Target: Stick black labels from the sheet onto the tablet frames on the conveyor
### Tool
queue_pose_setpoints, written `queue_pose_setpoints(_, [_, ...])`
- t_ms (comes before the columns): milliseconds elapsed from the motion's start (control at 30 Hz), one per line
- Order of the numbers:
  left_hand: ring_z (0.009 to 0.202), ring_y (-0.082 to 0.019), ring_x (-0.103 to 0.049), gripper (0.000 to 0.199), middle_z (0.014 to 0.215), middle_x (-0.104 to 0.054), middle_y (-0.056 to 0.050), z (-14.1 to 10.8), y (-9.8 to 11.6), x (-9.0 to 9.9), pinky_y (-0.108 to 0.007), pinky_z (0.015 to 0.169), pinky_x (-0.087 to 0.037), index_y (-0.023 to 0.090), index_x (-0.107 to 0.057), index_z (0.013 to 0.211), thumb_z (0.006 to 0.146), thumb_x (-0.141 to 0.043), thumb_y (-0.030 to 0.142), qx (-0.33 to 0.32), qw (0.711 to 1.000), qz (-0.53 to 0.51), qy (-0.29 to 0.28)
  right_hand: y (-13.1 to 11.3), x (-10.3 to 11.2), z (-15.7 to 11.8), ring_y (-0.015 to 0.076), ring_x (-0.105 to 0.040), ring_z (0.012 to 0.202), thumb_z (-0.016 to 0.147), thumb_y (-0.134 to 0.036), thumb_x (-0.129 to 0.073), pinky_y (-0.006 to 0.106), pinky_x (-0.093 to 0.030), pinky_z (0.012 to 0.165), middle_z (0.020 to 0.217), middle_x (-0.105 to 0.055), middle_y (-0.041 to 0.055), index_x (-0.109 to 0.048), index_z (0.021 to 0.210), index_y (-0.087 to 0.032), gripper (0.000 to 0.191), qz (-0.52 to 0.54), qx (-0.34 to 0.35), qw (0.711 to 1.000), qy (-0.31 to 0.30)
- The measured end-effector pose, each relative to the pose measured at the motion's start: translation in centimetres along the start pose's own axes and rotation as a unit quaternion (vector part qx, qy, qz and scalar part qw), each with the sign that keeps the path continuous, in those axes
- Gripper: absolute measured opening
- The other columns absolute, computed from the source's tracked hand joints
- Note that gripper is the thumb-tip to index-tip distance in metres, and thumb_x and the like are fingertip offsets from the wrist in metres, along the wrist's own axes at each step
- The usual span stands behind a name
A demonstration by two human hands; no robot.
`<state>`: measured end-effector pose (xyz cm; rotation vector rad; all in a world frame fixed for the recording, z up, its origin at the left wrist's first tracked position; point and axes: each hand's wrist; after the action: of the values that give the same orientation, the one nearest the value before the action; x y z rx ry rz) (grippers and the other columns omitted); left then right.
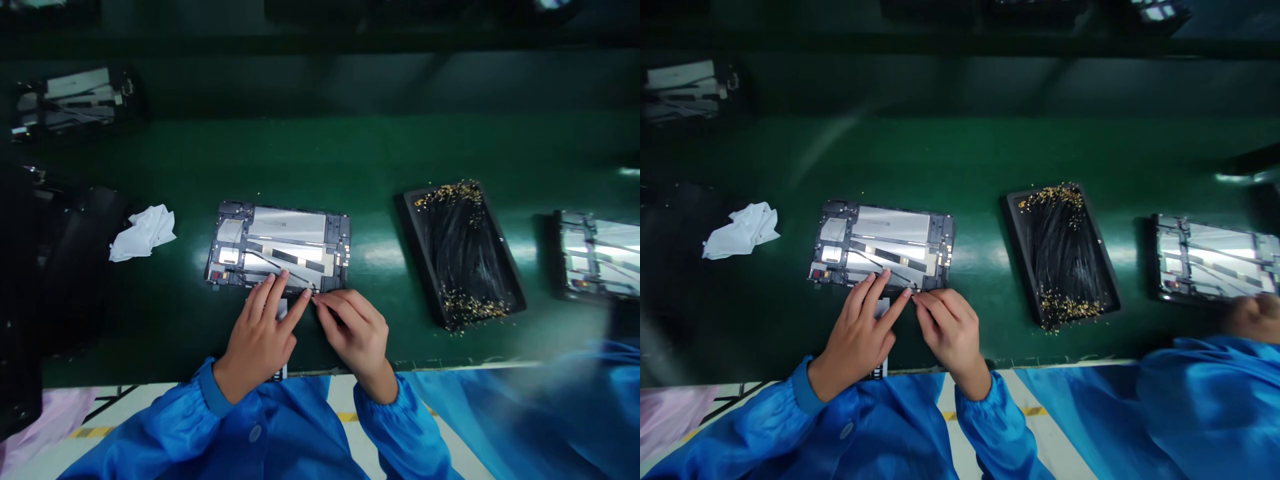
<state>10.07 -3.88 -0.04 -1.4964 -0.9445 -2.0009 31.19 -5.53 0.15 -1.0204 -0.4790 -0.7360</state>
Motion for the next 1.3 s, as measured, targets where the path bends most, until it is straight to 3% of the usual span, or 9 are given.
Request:
queue_pose_setpoints(267, [0.164, -0.038, -0.046, 0.085, 0.184, -0.036, -0.016, -0.1, -0.1, -0.4, -0.057, 0.132, -0.042, 0.027, -0.035, 0.176, 0.096, -0.062, 0.019, 0.002, 1.0, -0.009, -0.001, -0.8, -0.2, -0.6, 0.0176, -0.068, 0.075, 0.102, -0.014, -0.072, 0.031, -0.055, 0.065, 0.092, -0.075, 0.0062, -0.078, 0.116, -0.022, 0.017, -0.106, 0.052, 0.993, -0.009])
queue_pose_setpoints(433, [0.172, -0.043, -0.03, 0.079, 0.187, -0.03, -0.017, -0.8, -0.2, -0.1, -0.062, 0.13, -0.045, 0.024, -0.03, 0.178, 0.103, -0.053, 0.017, 0.026, 0.999, 0.01, 0.019, 0.0, 1.7, -0.2, 0.0196, -0.079, 0.09, 0.108, -0.022, -0.066, 0.032, -0.066, 0.08, 0.102, -0.081, 0.0079, -0.085, 0.111, -0.024, 0.02, 0.028, -0.111, 0.993, 0.041])
queue_pose_setpoints(533, [0.174, -0.05, -0.019, 0.079, 0.189, -0.016, -0.022, -1.9, -0.5, 0.3, -0.07, 0.13, -0.043, 0.016, -0.022, 0.18, 0.109, -0.053, 0.026, 0.081, 0.995, 0.043, 0.039, 1.7, 3.3, 0.3, 0.025, -0.084, 0.102, 0.106, -0.037, -0.073, 0.039, -0.071, 0.089, 0.114, -0.086, 0.0102, -0.085, 0.12, -0.024, 0.023, 0.129, -0.318, 0.935, 0.09])
queue_pose_setpoints(600, [0.173, -0.054, -0.014, 0.082, 0.188, -0.009, -0.028, -2.6, -0.8, 0.4, -0.074, 0.128, -0.043, 0.008, -0.02, 0.179, 0.109, -0.055, 0.032, 0.109, 0.991, 0.053, 0.049, 2.8, 4.0, 1.1, 0.0282, -0.086, 0.105, 0.099, -0.047, -0.08, 0.043, -0.073, 0.091, 0.121, -0.087, 0.0129, -0.083, 0.125, -0.022, 0.035, 0.24, -0.419, 0.874, 0.061])
queue_pose_setpoints(733, [0.173, -0.055, -0.013, 0.088, 0.185, -0.01, -0.035, -3.3, -1.3, 0.3, -0.075, 0.128, -0.042, 0.0, -0.018, 0.178, 0.106, -0.058, 0.032, 0.127, 0.989, 0.05, 0.054, 3.7, 3.9, 3.5, 0.0286, -0.086, 0.104, 0.086, -0.056, -0.093, 0.04, -0.074, 0.087, 0.119, -0.087, 0.0156, -0.083, 0.118, -0.019, 0.049, 0.357, -0.471, 0.806, -0.031])
queue_pose_setpoints(933, [0.174, -0.05, -0.013, 0.095, 0.186, -0.009, -0.032, -3.7, -1.3, 0.1, -0.066, 0.128, -0.047, 0.002, -0.011, 0.179, 0.103, -0.059, 0.032, 0.14, 0.986, 0.055, 0.066, 2.2, 0.4, 6.5, 0.0232, -0.08, 0.079, 0.078, -0.063, -0.096, 0.031, -0.068, 0.066, 0.091, -0.084, 0.0062, -0.079, 0.1, -0.023, 0.049, 0.342, -0.447, 0.825, -0.04])
queue_pose_setpoints(1067, [0.173, -0.048, -0.022, 0.097, 0.187, -0.01, -0.03, -4.3, -1.3, -0.1, -0.064, 0.128, -0.047, 0.005, -0.009, 0.18, 0.103, -0.06, 0.034, 0.156, 0.982, 0.068, 0.087, 2.1, -2.4, 9.2, 0.0222, -0.077, 0.069, 0.073, -0.045, -0.1, 0.032, -0.068, 0.062, 0.078, -0.079, 0.0015, -0.076, 0.098, -0.022, 0.041, 0.408, -0.494, 0.765, 0.063])
queue_pose_setpoints(1167, [0.17, -0.047, -0.032, 0.094, 0.187, -0.017, -0.025, -5.0, -1.7, 0.2, -0.061, 0.13, -0.046, 0.011, -0.017, 0.181, 0.102, -0.061, 0.036, 0.152, 0.982, 0.071, 0.093, 3.1, -4.5, 13.4, 0.0199, -0.076, 0.068, 0.074, -0.027, -0.095, 0.03, -0.068, 0.066, 0.073, -0.075, -0.0001, -0.074, 0.091, -0.019, 0.028, 0.42, -0.522, 0.731, 0.128])
queue_pose_setpoints(1300, [0.166, -0.046, -0.041, 0.089, 0.185, -0.03, -0.023, -5.6, -2.9, 1.0, -0.058, 0.126, -0.052, 0.014, -0.023, 0.18, 0.101, -0.06, 0.029, 0.178, 0.975, 0.091, 0.093, 4.3, -8.0, 21.6, 0.016, -0.076, 0.075, 0.096, -0.022, -0.078, 0.029, -0.068, 0.071, 0.087, -0.078, 0.0008, -0.071, 0.099, -0.018, 0.008, 0.405, -0.516, 0.733, 0.179])
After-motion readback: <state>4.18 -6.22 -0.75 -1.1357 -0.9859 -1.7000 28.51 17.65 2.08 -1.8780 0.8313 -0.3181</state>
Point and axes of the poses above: each hand's wrist, its own z-axis towards the middle knuckle, its own x-axis out of the back of the hand, y = z × x
